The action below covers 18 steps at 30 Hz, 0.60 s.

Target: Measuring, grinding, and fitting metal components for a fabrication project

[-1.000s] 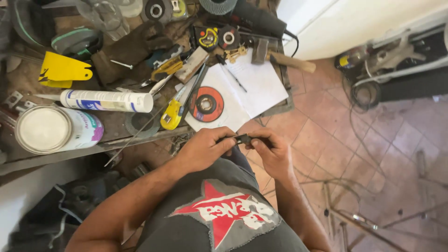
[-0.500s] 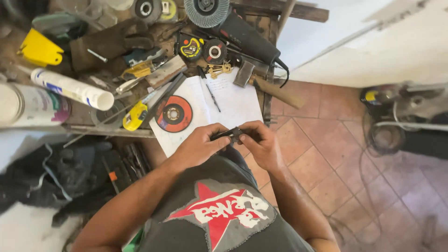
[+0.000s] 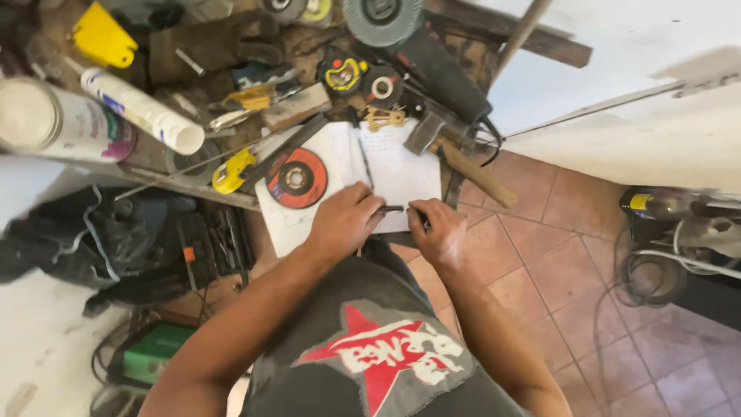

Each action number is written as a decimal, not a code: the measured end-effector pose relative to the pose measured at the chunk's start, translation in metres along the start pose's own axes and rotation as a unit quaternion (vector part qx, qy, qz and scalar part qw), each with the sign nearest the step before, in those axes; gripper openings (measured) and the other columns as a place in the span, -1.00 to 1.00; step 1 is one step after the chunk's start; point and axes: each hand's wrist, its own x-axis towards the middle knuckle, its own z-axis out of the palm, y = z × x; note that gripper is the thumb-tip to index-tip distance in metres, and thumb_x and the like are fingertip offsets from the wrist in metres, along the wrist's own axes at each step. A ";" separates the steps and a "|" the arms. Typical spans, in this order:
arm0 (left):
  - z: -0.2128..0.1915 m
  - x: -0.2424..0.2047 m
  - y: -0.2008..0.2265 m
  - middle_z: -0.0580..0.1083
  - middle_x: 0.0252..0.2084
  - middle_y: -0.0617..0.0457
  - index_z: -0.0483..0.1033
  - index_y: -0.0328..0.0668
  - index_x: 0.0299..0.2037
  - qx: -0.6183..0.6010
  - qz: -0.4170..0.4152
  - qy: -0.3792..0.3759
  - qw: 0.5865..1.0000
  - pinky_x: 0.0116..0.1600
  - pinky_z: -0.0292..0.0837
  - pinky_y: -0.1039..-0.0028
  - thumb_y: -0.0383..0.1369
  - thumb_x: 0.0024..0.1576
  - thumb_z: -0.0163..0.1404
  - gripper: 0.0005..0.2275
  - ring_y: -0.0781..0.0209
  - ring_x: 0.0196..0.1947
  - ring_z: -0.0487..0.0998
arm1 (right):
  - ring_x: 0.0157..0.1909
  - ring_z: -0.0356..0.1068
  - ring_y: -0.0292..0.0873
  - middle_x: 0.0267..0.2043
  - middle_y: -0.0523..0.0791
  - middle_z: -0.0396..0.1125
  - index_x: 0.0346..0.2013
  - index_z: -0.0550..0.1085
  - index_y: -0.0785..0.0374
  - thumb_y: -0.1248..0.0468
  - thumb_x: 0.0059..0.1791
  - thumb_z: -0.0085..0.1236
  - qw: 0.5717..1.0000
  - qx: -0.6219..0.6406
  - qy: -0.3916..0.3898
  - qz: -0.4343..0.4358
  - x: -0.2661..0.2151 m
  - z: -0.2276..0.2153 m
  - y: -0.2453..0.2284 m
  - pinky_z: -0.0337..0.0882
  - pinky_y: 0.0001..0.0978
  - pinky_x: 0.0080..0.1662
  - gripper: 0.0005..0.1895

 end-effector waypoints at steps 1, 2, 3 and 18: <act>0.004 0.002 -0.004 0.41 -0.25 0.12 0.54 0.11 -0.16 -0.003 -0.008 -0.001 1.000 -0.25 0.52 0.29 -0.21 0.12 0.14 -0.86 0.07 -0.27 0.56 | -0.43 0.47 -0.15 -0.45 -0.20 0.40 -0.22 0.60 0.05 0.18 -0.03 0.28 1.000 0.002 -0.008 -0.001 -0.003 0.003 -0.001 0.51 -0.34 -0.34 -0.89; 0.008 0.003 -0.008 0.39 -0.29 0.11 0.54 0.11 -0.21 0.013 0.043 0.034 0.998 -0.24 0.48 0.30 -0.21 0.12 0.14 -0.89 0.07 -0.30 0.53 | -0.46 0.45 -0.19 -0.48 -0.23 0.37 -0.24 0.59 0.02 0.13 -0.02 0.27 0.999 -0.029 -0.001 -0.023 -0.005 0.005 -0.002 0.50 -0.37 -0.38 -0.89; 0.011 0.010 -0.016 0.37 -0.33 0.11 0.55 0.11 -0.26 0.032 0.096 0.074 0.992 -0.23 0.43 0.30 -0.21 0.11 0.14 -0.91 0.07 -0.32 0.49 | -0.49 0.42 -0.24 -0.51 -0.27 0.34 -0.26 0.57 0.00 0.08 -0.02 0.27 0.997 -0.060 0.011 -0.049 -0.002 0.010 -0.001 0.48 -0.41 -0.41 -0.87; 0.033 0.006 -0.043 0.37 -0.30 0.11 0.53 0.04 -0.23 -0.049 0.123 0.075 0.988 -0.20 0.32 0.27 -0.25 0.04 0.18 -0.84 0.08 -0.28 0.43 | -0.53 0.38 -0.12 -0.53 -0.14 0.30 -0.23 0.56 0.13 0.25 -0.01 0.10 0.993 -0.101 0.003 -0.059 0.012 0.021 -0.014 0.46 -0.31 -0.40 -0.87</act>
